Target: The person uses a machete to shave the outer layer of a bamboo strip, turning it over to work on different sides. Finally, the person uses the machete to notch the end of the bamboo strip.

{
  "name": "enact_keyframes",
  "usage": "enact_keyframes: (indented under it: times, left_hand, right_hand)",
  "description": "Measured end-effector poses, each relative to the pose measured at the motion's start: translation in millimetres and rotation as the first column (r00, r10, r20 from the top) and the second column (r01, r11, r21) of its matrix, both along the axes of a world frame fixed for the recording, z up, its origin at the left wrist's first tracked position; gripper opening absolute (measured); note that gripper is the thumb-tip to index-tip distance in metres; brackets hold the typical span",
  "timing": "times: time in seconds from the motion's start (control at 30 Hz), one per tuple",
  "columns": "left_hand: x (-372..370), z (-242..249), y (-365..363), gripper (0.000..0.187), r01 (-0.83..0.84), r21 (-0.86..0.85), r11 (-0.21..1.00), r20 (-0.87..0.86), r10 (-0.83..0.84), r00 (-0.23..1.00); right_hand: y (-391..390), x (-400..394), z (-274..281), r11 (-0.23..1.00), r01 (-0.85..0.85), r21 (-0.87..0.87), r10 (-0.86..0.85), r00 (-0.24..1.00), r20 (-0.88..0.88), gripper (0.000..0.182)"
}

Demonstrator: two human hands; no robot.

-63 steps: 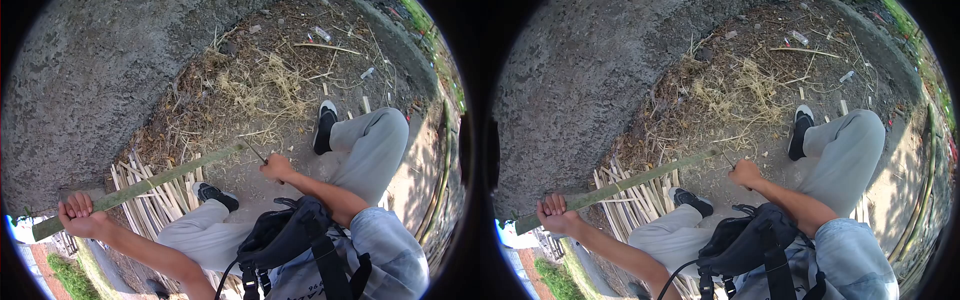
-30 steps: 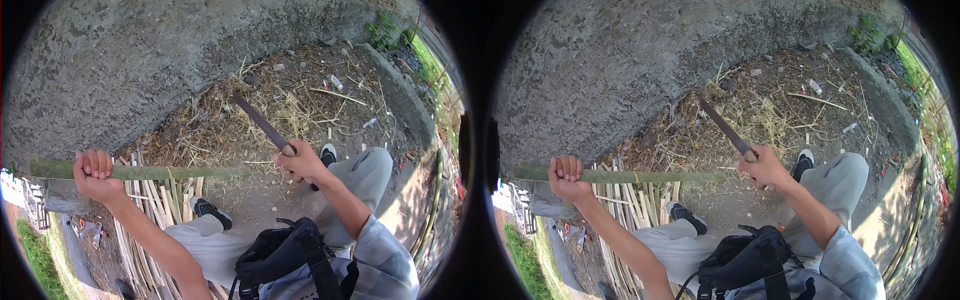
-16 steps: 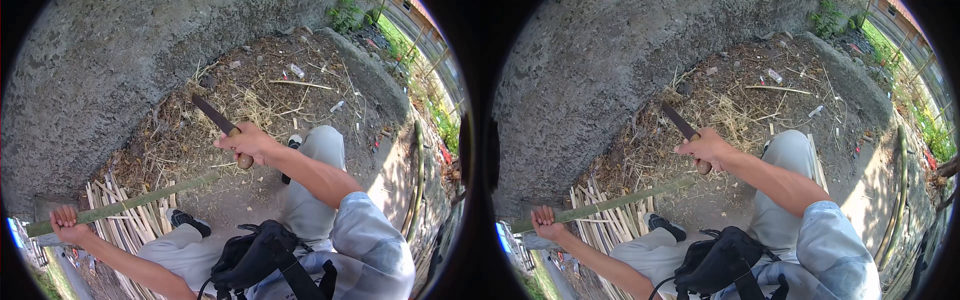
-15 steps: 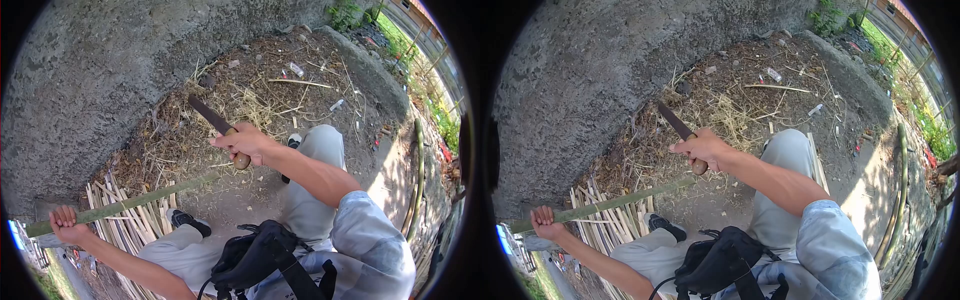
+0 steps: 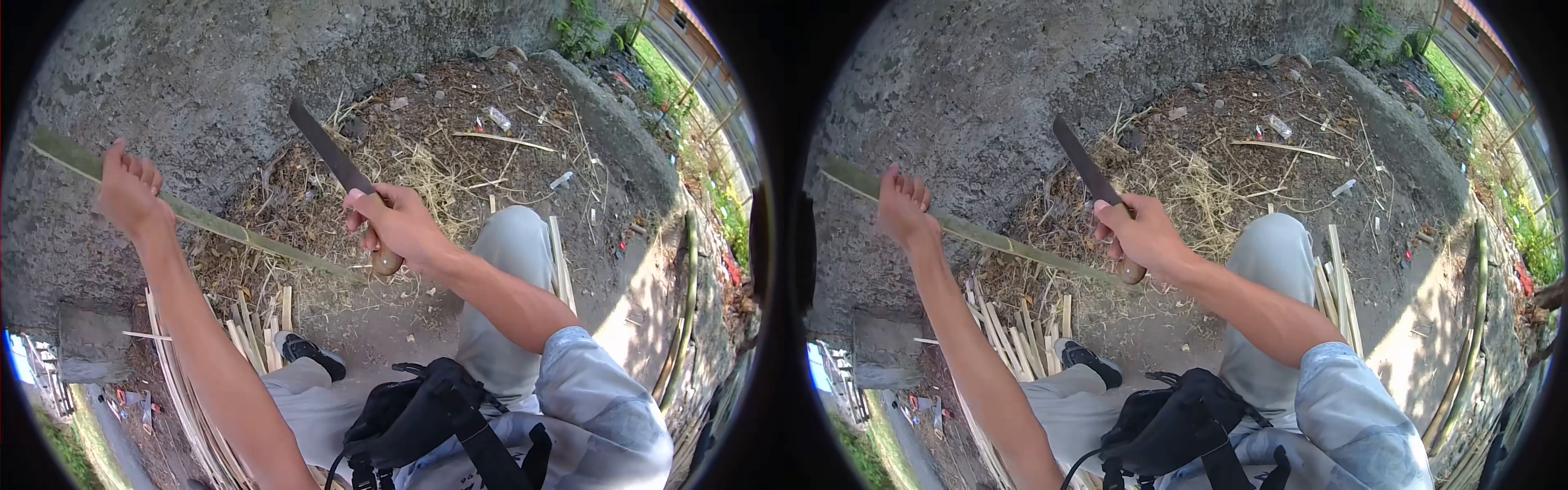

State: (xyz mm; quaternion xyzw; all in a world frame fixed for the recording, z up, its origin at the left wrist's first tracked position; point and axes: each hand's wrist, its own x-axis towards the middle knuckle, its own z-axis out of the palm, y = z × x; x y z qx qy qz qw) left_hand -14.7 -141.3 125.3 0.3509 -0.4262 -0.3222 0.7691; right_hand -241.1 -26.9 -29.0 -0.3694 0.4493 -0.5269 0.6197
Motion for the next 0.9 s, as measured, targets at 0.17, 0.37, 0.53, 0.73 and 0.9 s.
enact_keyframes:
  times: [0.17, 0.37, 0.53, 0.73, 0.9]
  left_hand:
    - [-49.0, 4.7, 9.9, 0.035, 0.179, 0.019, 0.984, 0.113, -0.180, 0.977]
    - [-96.6, 4.6, 0.2, 0.044, 0.054, 0.039, 0.998, 0.322, -0.064, 0.944]
    - [-114.7, -7.6, -21.0, 0.055, -0.089, -0.135, 0.987, 0.612, 0.154, 0.776]
    - [-167.2, -14.5, 3.1, 0.046, -0.223, -0.250, 0.942, 0.611, 0.332, 0.718]
    - [-198.6, -29.6, 6.3, 0.026, -0.345, -0.370, 0.863, 0.551, 0.503, 0.666]
  right_hand:
    - [-3.2, -9.9, 8.1, 0.980, 0.031, -0.196, 0.000, 0.988, 0.154, 0.036]
    - [-3.3, -26.7, 15.5, 0.954, -0.072, -0.292, 0.122, 0.980, 0.157, 0.038]
    - [-2.0, -28.2, 18.7, 0.974, -0.017, -0.226, 0.076, 0.964, 0.255, 0.035]
    - [-5.8, -25.9, 18.6, 0.977, 0.064, -0.204, -0.020, 0.977, 0.214, 0.031]
    - [-7.5, -34.1, 12.8, 0.931, 0.305, -0.201, -0.326, 0.942, -0.079, 0.024]
